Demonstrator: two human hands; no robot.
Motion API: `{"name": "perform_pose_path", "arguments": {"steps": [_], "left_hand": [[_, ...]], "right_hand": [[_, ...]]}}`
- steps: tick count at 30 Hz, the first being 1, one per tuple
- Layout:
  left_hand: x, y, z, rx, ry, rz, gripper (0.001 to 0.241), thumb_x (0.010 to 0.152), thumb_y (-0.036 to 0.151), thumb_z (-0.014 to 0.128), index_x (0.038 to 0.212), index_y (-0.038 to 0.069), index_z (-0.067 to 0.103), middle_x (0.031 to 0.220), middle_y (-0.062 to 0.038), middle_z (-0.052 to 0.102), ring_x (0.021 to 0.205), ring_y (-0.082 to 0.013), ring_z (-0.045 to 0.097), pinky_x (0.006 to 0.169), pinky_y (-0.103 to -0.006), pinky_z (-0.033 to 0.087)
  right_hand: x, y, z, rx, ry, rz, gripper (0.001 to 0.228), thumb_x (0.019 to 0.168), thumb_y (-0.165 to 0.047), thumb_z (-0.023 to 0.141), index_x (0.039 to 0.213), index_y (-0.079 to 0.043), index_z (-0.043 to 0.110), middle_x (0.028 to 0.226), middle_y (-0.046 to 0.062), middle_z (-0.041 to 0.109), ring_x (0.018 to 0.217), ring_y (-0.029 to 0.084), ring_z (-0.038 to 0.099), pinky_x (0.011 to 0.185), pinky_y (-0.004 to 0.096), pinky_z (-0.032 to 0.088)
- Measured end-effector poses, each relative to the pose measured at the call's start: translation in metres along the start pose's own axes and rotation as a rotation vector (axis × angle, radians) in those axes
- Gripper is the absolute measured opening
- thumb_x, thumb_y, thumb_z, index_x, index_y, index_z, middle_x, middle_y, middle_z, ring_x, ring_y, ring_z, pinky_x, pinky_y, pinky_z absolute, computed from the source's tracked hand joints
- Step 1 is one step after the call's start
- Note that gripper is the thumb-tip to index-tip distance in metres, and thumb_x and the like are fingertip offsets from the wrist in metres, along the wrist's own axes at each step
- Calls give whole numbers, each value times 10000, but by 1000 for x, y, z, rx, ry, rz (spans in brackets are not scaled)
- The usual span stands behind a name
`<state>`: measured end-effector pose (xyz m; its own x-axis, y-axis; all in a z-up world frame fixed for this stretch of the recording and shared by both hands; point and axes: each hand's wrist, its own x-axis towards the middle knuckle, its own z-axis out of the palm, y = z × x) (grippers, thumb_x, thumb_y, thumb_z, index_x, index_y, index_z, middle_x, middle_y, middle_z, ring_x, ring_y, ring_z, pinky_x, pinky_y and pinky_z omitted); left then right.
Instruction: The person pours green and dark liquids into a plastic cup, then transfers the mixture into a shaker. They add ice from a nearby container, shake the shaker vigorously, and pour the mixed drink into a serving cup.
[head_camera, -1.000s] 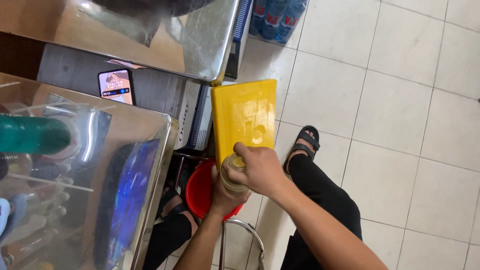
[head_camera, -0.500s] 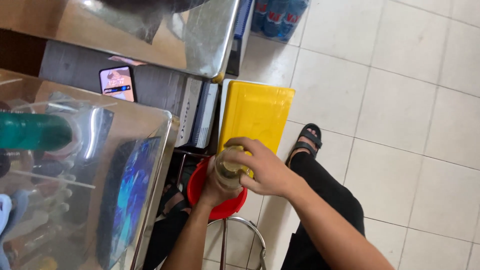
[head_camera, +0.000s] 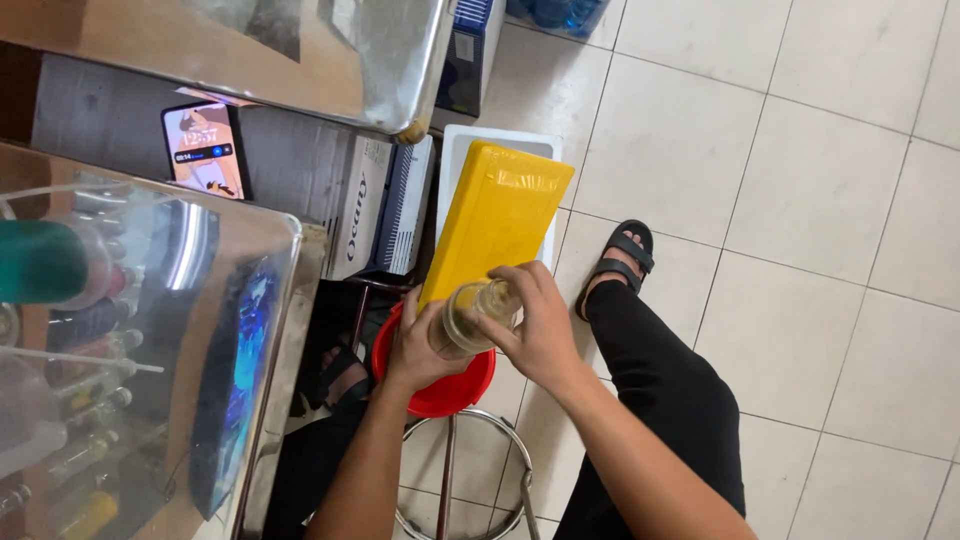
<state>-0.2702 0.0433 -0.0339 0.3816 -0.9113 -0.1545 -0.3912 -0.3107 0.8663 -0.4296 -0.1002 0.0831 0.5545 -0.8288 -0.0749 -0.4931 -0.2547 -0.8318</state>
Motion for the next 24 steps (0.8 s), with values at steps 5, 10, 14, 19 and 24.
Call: {"name": "perform_pose_path", "arguments": {"steps": [5,10,14,19,24], "left_hand": [[-6,-15,11,-28,160,143,933,454,262,1028,1270,59,624,1330,-172,537,1201,-391,617,1040,-517,531],[-12,10,13,-61,294,193,909,425,180,1024,1222,56,604,1120,-136,672,1158,-314,649,1148,-440,445],[-32,5,12,-487,233,-114,1147,335,57,1027,1338,111,474,1151,-163,704,1180,-312,646,1168,-408,407],[-62,21,-9,-188,195,21,653,518,235,1024,1102,93,768,1123,-152,774,1105,-300,722,936,-474,576],[-91,10,-19,-277,247,40,703,525,199,1038,1143,88,721,1136,-109,782,1090,-221,724,963,-432,575]], "right_hand": [[9,-7,-23,177,-134,-307,509,853,-177,778,1338,-113,636,1275,195,611,1128,437,669,927,548,566],[24,13,-52,489,238,-272,386,953,-178,684,1297,-76,542,1263,174,607,1131,346,650,972,475,533],[25,17,-78,795,584,16,376,1055,-151,515,1418,-82,447,1161,135,579,850,209,719,835,310,635],[-7,35,-78,723,604,255,354,1081,-253,500,1409,-122,517,1034,80,594,788,182,708,722,278,626],[-58,59,-21,522,490,636,373,965,-417,722,1106,-81,645,994,119,615,887,228,670,740,419,532]]}}
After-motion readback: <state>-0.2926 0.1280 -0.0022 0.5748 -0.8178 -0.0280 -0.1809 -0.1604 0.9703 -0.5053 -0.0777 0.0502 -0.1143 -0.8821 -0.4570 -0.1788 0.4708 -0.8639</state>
